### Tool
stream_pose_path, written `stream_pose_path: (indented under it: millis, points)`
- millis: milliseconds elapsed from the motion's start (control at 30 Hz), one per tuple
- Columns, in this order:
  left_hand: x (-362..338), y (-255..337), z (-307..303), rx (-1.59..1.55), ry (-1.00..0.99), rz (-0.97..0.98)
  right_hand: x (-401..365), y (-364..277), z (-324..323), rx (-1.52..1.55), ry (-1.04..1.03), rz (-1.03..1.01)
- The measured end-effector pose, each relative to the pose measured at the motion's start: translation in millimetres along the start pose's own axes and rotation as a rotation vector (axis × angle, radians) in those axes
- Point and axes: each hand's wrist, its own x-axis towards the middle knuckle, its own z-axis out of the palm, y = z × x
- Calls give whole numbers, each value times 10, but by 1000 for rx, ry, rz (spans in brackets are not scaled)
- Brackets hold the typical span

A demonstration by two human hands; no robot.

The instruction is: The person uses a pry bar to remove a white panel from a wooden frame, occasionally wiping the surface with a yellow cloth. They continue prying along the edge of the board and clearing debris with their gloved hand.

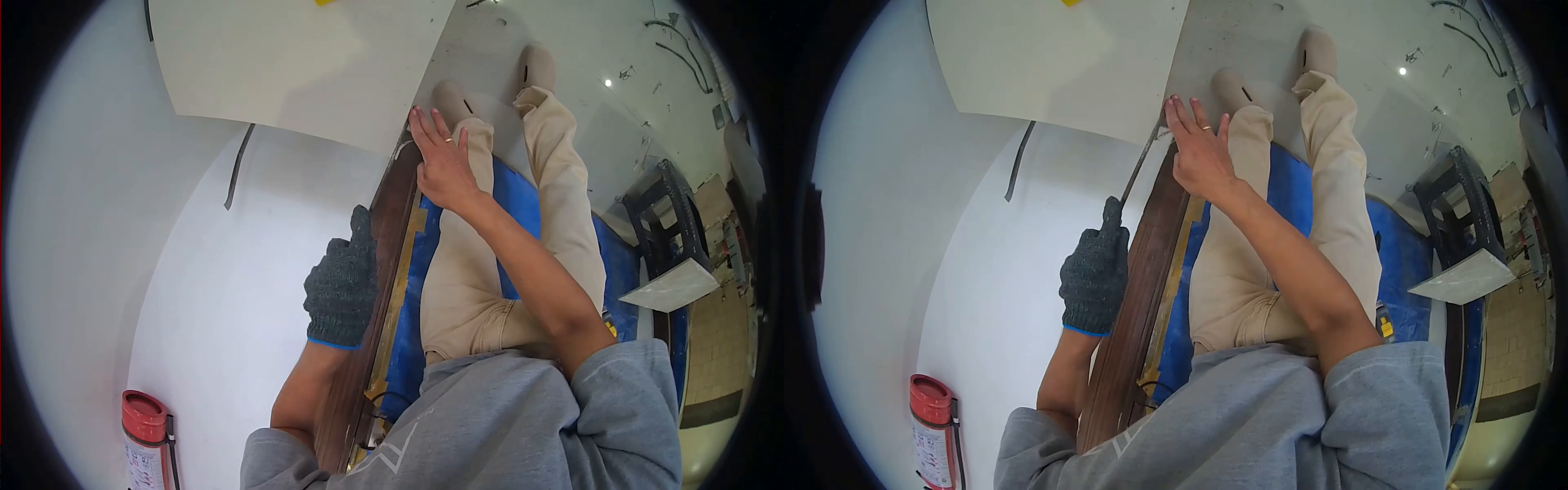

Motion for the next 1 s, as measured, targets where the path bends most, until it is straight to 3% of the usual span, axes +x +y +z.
stream_pose_path:
  millis: [200,500,600,700,1000]
  points:
    - [537,94,428,42,136,54,376,345,114,-55,-79,86]
    - [43,-11,-15,1,-86,-65,44,29,87,-23,32,21]
    - [521,-9,512,13,157,75,312,329,238,-69,-69,110]
    - [687,201,372,27,29,-33,478,415,112,-119,-62,88]
    - [32,-7,2,5,20,15,-8,-49,-85,-9,1,16]
